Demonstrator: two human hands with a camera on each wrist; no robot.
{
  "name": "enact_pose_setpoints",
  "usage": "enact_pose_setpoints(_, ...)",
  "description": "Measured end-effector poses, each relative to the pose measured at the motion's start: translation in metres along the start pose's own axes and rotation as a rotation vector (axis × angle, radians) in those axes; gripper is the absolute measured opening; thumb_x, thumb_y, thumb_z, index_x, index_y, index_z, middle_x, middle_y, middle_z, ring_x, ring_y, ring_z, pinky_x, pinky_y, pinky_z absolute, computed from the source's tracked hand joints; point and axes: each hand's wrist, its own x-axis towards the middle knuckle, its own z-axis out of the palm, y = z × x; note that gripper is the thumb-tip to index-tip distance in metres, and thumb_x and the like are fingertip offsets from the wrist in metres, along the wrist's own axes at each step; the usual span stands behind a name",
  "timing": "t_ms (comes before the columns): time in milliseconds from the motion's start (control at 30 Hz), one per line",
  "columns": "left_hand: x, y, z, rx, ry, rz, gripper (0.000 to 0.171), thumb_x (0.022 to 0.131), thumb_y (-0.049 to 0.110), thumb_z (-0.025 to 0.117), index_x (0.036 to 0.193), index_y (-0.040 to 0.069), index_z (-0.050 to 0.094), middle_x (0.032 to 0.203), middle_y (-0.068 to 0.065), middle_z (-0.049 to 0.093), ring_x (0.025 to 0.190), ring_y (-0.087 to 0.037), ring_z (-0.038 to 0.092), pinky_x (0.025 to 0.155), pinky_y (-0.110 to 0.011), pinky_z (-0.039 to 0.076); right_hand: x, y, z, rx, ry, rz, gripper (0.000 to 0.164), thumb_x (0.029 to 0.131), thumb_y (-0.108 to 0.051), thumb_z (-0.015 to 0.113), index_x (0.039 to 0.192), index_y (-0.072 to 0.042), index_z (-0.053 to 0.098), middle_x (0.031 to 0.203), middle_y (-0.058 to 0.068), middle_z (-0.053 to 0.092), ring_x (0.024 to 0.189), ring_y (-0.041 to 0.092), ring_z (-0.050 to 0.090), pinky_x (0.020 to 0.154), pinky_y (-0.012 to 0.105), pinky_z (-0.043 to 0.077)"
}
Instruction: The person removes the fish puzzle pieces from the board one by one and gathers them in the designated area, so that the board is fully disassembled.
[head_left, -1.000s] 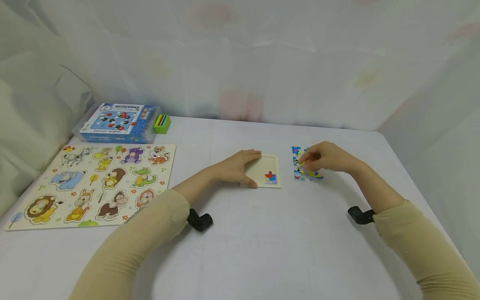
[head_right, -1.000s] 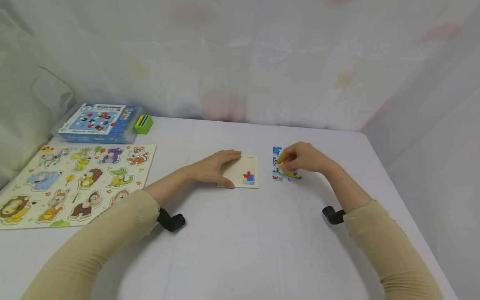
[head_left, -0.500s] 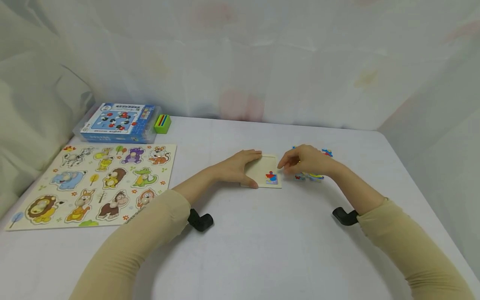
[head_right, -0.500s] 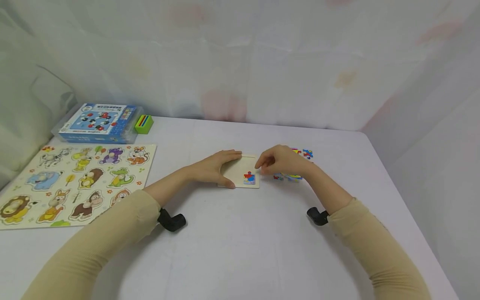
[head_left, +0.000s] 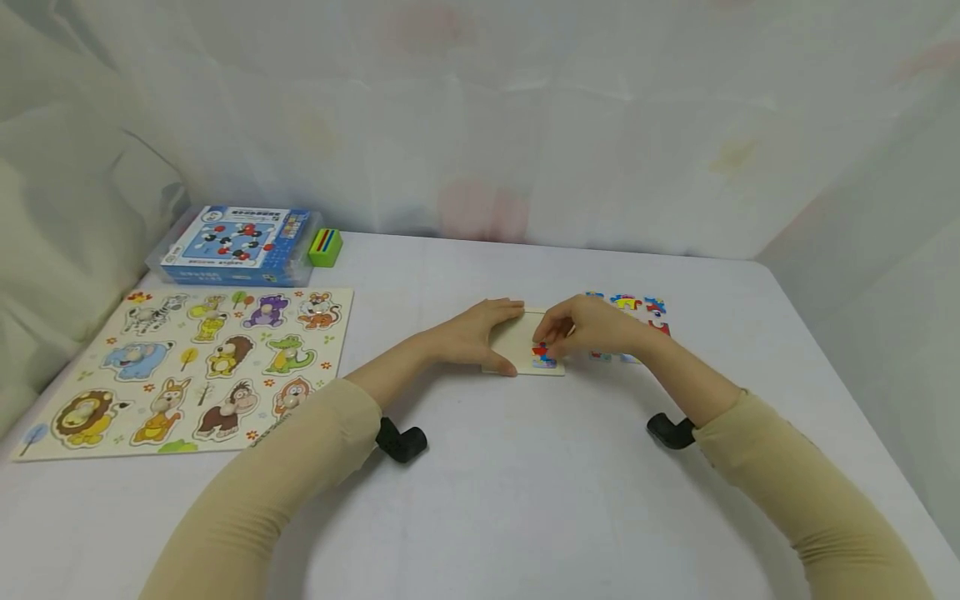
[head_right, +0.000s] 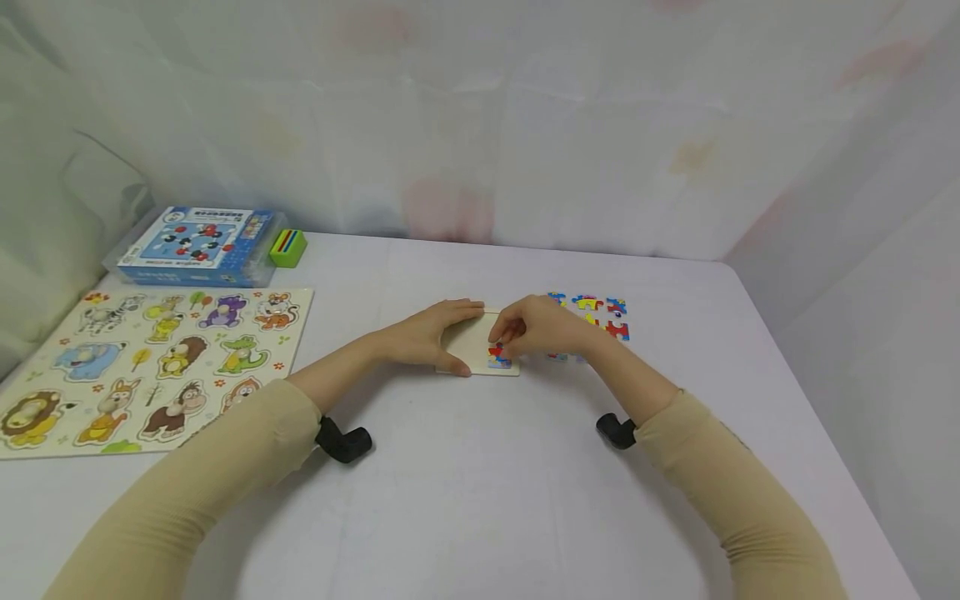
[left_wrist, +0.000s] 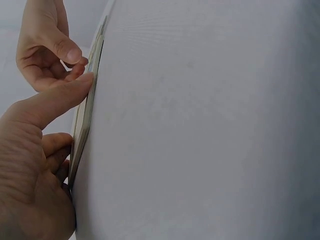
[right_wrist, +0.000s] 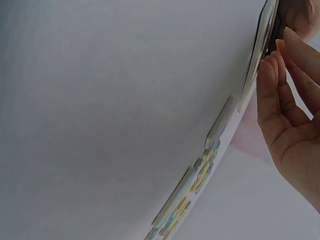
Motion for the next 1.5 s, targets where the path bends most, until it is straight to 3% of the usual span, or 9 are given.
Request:
enact_pose_setpoints(533, 0.001, -0.001, 0.000, 0.002, -0.003, 0.007, 0.096, 0.078, 0.038, 0.080, 0.155, 0.009, 0.030, 0.165, -0.003, 0.026, 0.157, -0.025, 0.013, 0.128, -0.048, 0.014, 0.003, -0.003, 0.008, 0.035, 0.002, 0.077, 0.029, 0.077, -0.017, 0.082, 0.103, -0.023, 0.073, 0.103, -0.001, 0.067, 0.099, 0.017, 0.060, 0.091, 0.030, 0.050)
enact_pose_setpoints(833, 0.000, -0.001, 0.000, -0.005, -0.001, 0.011, 0.098, 0.078, 0.039, 0.080, 0.155, 0.008, 0.029, 0.165, -0.004, 0.026, 0.157, -0.025, 0.013, 0.129, -0.047, 0.010, 0.006, -0.002, 0.010, 0.020, 0.008, 0.014, 0.028, 0.075, -0.012, 0.083, 0.101, -0.017, 0.071, 0.099, 0.002, 0.067, 0.095, 0.019, 0.059, 0.088, 0.030, 0.050)
enact_pose_setpoints(1500, 0.000, 0.000, 0.000, -0.009, -0.004, 0.002, 0.098, 0.078, 0.038, 0.080, 0.156, 0.009, 0.028, 0.166, -0.002, 0.025, 0.157, -0.024, 0.011, 0.129, -0.047, 0.011, 0.004, -0.003, 0.011, -0.011, 0.019, 0.006, 0.025, 0.075, -0.013, 0.084, 0.097, -0.014, 0.071, 0.098, 0.004, 0.064, 0.094, 0.019, 0.057, 0.087, 0.029, 0.049)
